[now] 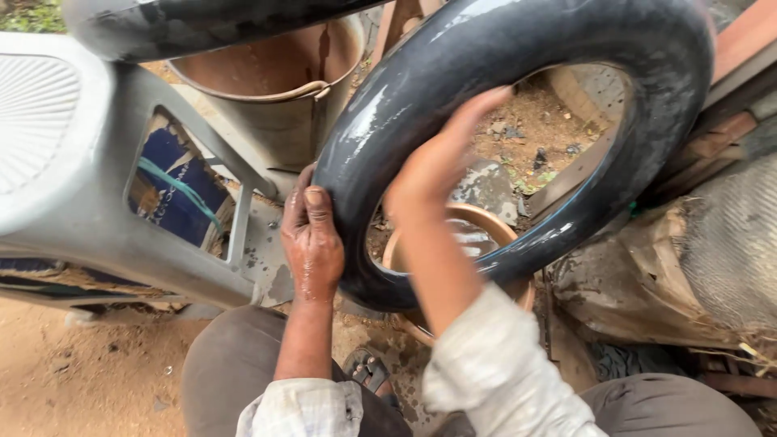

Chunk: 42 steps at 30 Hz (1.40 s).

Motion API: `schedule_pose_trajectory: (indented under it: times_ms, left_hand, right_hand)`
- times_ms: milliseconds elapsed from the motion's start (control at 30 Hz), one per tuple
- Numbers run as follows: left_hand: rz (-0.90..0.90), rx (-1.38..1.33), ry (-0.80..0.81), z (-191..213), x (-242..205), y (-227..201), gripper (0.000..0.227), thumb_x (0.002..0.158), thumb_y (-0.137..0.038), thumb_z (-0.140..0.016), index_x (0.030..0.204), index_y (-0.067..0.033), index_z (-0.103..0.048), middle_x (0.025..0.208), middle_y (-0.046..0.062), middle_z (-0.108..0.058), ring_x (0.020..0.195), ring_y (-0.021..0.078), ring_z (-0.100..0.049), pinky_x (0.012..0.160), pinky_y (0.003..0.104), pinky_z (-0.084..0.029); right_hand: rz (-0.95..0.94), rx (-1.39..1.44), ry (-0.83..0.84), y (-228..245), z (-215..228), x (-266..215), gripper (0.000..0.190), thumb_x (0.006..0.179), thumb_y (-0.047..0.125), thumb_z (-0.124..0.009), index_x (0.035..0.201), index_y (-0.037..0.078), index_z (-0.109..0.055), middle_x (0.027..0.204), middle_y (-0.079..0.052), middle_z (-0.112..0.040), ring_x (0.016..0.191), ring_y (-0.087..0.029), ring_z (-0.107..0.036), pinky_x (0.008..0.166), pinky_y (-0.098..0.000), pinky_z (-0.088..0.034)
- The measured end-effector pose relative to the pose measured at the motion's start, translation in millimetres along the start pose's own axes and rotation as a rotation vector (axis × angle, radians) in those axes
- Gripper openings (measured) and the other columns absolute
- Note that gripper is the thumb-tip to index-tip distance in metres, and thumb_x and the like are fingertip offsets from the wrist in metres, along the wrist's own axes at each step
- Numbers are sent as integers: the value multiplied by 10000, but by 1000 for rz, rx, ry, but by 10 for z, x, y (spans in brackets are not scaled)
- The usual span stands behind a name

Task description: Checking for leaks in a motorcycle inner tube by submerging it in water and inspecting the valve.

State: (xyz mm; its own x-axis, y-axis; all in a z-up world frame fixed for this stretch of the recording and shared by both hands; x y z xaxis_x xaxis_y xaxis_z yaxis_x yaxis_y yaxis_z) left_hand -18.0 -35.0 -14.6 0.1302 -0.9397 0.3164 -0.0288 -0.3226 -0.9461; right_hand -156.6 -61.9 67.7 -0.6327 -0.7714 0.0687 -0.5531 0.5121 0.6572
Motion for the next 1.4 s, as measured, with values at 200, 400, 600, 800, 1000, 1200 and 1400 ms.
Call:
schedule_pose_trajectory:
  times_ms: [200,400,600,800,1000,1200,1400]
  left_hand:
    - [-14,-50,16,58,69,-49,600,1077,-502,-552,1403,-2,-618,1339,129,-661,1255,203,-601,1114,332,-462]
    - [-82,51,100,39,69,-251,580,1103,-481,-515,1462,-28,-572,1430,157,-624,1336,254,-582,1144,359,-434]
    - [-243,355,73,174,106,-384,720,1069,-596,-489,1501,-23,-555,1329,211,-648,1247,301,-611,1062,399,-476]
    - [202,338,58,331,77,228,732,1091,-641,-426,1171,37,-688,987,189,-687,989,324,-607,924,418,-500]
    - [-119,271,21,176,9,13,802,887,-593,-802,1270,90,-630,1135,190,-705,1086,280,-666,973,388,-517]
    - [-45,253,15,183,-7,-48,778,814,-595,-850,1187,66,-683,1025,151,-739,964,233,-705,886,365,-562]
    - [-60,241,-28,175,-15,-5,771,832,-612,-843,1182,58,-695,997,135,-740,943,219,-690,885,349,-563]
  right_hand:
    - [52,-1323,624,-1354,1969,-1317,810,935,422,-608,1558,-28,-352,1564,-274,-403,1453,-447,-366,1221,-509,-255]
    - [220,-1626,963,-789,2881,-956,965,776,538,-839,1460,3,-417,1442,-217,-470,1358,-410,-424,1183,-518,-320]
    - [44,-1472,615,-1154,2108,-1265,849,835,490,-811,1426,-11,-464,1412,-258,-506,1326,-425,-461,1141,-511,-349]
    - [-210,-417,246,-930,792,-1112,700,1072,560,-337,1514,18,-368,1532,-215,-458,1422,-333,-427,1210,-381,-318]
    - [13,-877,428,-1135,1417,-1253,557,1149,413,-265,1448,8,-504,1450,-249,-544,1376,-369,-503,1159,-435,-362]
    - [-242,-1896,849,-313,3049,-532,245,974,312,-655,1082,92,-658,1117,-132,-639,1097,-316,-596,936,-474,-491]
    - [440,-2504,924,300,4023,371,506,1004,418,-399,1292,65,-617,1407,-169,-553,1413,-355,-421,1218,-558,-166]
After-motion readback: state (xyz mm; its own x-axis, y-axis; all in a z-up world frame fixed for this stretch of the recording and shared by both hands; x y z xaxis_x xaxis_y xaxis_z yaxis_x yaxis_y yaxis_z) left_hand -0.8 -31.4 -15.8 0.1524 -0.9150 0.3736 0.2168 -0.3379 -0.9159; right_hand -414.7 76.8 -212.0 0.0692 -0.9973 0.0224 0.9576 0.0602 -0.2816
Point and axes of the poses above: each hand's wrist, its own x-axis towards the middle knuckle, its own z-axis out of the back of the hand, y = z × x, the point moved 2 cm from there along x, towards the middle knuckle
